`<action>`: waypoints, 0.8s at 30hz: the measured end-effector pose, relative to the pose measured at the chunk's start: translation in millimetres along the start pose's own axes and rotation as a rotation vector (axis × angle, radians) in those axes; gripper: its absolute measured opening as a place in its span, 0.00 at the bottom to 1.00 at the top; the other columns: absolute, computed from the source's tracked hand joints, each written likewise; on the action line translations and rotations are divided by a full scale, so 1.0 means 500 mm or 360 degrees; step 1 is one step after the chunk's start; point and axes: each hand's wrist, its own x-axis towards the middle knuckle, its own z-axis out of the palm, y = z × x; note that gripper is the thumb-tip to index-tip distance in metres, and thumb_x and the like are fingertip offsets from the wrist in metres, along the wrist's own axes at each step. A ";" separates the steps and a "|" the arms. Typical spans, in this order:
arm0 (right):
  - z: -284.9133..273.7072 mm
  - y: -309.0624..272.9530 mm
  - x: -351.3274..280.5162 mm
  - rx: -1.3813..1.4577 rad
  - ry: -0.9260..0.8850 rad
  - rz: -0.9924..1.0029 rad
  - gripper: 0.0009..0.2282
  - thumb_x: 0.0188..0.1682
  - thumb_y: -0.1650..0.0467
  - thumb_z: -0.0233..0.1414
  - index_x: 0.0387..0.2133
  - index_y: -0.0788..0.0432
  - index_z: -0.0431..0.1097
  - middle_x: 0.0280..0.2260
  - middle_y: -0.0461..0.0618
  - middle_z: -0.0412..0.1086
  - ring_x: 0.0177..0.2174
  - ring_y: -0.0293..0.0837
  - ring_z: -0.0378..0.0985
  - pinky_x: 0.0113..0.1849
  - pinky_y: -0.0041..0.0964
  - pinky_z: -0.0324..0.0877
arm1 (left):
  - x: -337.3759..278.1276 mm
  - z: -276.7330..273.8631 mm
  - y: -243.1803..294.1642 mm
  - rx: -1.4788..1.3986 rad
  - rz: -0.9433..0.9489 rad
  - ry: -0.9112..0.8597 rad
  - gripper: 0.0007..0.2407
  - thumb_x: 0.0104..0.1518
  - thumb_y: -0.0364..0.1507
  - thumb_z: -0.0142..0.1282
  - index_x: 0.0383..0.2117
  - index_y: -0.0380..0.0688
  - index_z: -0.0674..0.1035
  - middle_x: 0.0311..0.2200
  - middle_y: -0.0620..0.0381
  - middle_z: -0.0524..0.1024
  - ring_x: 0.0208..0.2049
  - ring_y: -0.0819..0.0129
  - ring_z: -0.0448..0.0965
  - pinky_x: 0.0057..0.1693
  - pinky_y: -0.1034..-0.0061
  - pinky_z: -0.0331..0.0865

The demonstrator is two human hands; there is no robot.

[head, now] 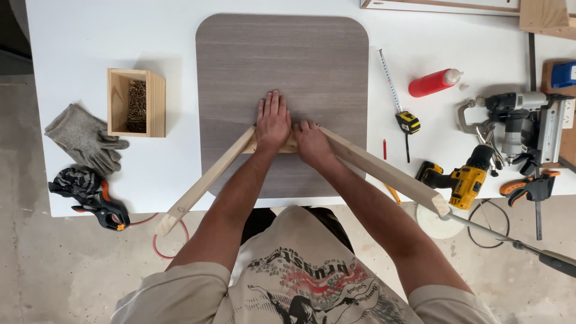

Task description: Assembling a wooden frame by applying wood glue, positioning components, and fastening them with screws using a power drill.

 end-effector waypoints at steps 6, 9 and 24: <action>-0.005 -0.020 0.091 0.0861 0.1374 0.0195 0.12 0.54 0.73 0.50 0.50 0.59 0.71 0.39 0.53 0.69 0.38 0.55 0.78 0.41 0.45 0.77 | -0.001 -0.011 -0.006 0.0041 0.0048 -0.0234 0.24 0.65 0.38 0.44 0.67 0.44 0.65 0.71 0.45 0.53 0.73 0.51 0.52 0.75 0.51 0.43; -0.048 -0.036 0.101 0.0880 0.1616 -0.0033 0.12 0.58 0.67 0.45 0.49 0.57 0.72 0.41 0.52 0.71 0.40 0.54 0.78 0.43 0.45 0.74 | -0.003 -0.008 -0.024 -0.0023 0.0079 -0.0412 0.34 0.58 0.44 0.47 0.70 0.39 0.58 0.73 0.43 0.47 0.74 0.47 0.43 0.76 0.52 0.36; -0.006 -0.014 0.125 0.0858 0.1512 -0.0078 0.27 0.57 0.48 0.38 0.51 0.56 0.69 0.49 0.50 0.71 0.46 0.48 0.78 0.49 0.41 0.72 | 0.000 -0.017 -0.015 -0.0012 0.0156 -0.0100 0.30 0.55 0.34 0.43 0.67 0.35 0.64 0.71 0.39 0.54 0.72 0.45 0.52 0.74 0.51 0.44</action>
